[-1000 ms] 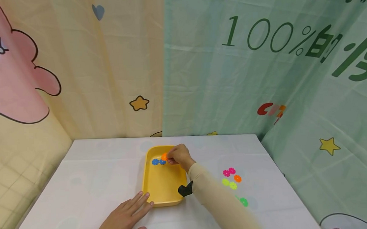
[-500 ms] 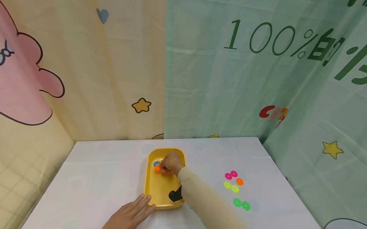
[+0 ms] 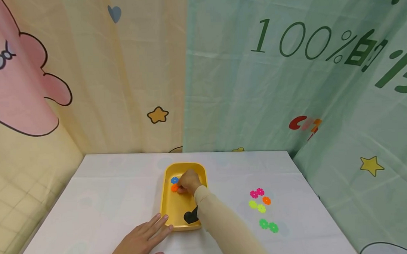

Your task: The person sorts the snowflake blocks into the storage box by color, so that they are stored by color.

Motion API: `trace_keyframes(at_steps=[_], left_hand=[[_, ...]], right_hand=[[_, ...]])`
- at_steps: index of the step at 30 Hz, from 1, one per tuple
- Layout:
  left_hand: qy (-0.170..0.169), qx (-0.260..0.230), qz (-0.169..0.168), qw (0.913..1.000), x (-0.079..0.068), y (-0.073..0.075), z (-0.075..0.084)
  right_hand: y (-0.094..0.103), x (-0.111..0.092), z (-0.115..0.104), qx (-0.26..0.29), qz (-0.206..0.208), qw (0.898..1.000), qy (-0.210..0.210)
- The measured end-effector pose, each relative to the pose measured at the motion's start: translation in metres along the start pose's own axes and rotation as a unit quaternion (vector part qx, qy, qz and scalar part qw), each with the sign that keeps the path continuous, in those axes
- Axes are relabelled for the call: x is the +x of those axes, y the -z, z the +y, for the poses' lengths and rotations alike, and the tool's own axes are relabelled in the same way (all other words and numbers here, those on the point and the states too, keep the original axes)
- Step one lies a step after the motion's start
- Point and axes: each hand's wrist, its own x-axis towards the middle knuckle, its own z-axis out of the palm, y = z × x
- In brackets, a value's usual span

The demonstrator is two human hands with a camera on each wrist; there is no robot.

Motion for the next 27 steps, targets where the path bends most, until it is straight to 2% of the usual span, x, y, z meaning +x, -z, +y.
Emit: trace_keyframes(at_steps=[4,8,11,18,23,27], left_hand=[[-0.002,0.002,0.008,1.0,0.002,0.002,0.001],[0.002,-0.002,-0.002,1.0,0.002,0.003,0.001],[0.007,-0.009,-0.015,0.9998,0.002,0.005,0.002],[0.02,-0.024,-0.041,0.9987,0.003,0.008,0.001],[0.025,-0.03,-0.05,0.998,0.004,0.008,0.001],[0.041,-0.05,-0.083,0.9944,0.006,0.012,0.002]], right_hand=[[0.0,0.001,-0.001,-0.037,0.01,0.999,0.019],[0.0,0.0,-0.002,-0.136,0.023,0.988,0.066],[0.001,-0.003,-0.003,-0.171,0.029,0.981,0.087],[0.008,-0.007,-0.002,-0.134,0.006,0.988,0.083],[0.026,-0.011,-0.008,-0.049,-0.02,0.993,0.101],[0.048,-0.014,-0.017,0.009,-0.019,0.994,0.109]])
